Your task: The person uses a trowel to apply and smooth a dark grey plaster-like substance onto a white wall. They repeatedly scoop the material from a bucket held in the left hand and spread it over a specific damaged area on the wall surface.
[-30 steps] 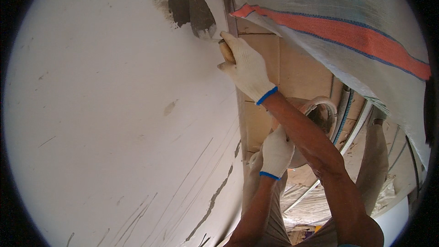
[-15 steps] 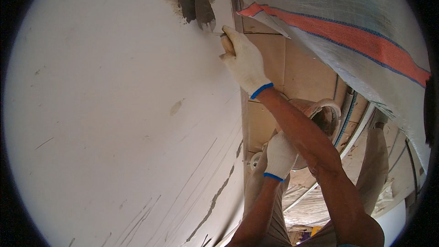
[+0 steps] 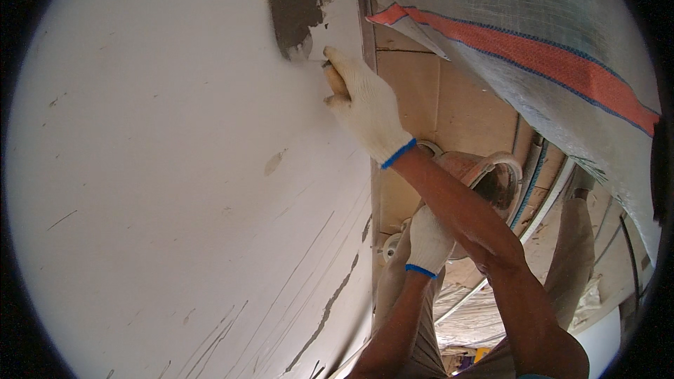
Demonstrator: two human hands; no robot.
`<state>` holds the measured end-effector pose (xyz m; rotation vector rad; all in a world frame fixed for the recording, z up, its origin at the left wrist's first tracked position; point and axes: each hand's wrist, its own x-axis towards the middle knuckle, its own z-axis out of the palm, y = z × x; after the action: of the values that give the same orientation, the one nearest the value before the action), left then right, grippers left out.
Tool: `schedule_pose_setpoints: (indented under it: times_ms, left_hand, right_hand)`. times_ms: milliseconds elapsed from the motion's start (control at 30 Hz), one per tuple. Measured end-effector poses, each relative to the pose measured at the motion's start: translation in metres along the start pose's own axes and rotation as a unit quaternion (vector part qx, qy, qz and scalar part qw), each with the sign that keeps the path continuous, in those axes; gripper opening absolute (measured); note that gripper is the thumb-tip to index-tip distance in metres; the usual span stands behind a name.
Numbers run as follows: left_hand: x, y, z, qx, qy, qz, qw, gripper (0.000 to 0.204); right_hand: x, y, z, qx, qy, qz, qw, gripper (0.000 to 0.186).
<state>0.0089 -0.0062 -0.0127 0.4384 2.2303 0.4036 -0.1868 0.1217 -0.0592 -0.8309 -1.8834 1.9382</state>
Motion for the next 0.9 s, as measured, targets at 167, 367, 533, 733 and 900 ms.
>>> schedule_pose_setpoints:
  times_ms: [167,367,533,733,900]
  left_hand:
    - [-0.001,-0.002,-0.003,0.033,0.021,0.020,0.999,0.022]
    - [0.011,0.022,-0.019,0.025,-0.058,-0.025,0.998,0.019]
    - [0.010,0.022,-0.022,0.060,-0.064,-0.016,0.996,0.018]
    - [0.008,0.015,-0.018,0.053,-0.055,0.001,0.997,0.019]
    - [0.011,0.013,-0.016,0.044,-0.065,-0.018,0.997,0.020]
  right_hand:
    - [-0.011,-0.008,-0.004,0.066,0.005,0.022,0.998,0.070]
    - [0.017,0.023,-0.005,0.016,0.085,0.011,0.996,0.060]
    - [0.033,0.012,-0.005,0.009,0.030,0.061,0.998,0.061]
    - [0.014,-0.001,-0.008,0.043,-0.011,0.030,0.999,0.069]
    - [0.002,0.003,-0.014,0.071,0.015,0.015,0.997,0.063]
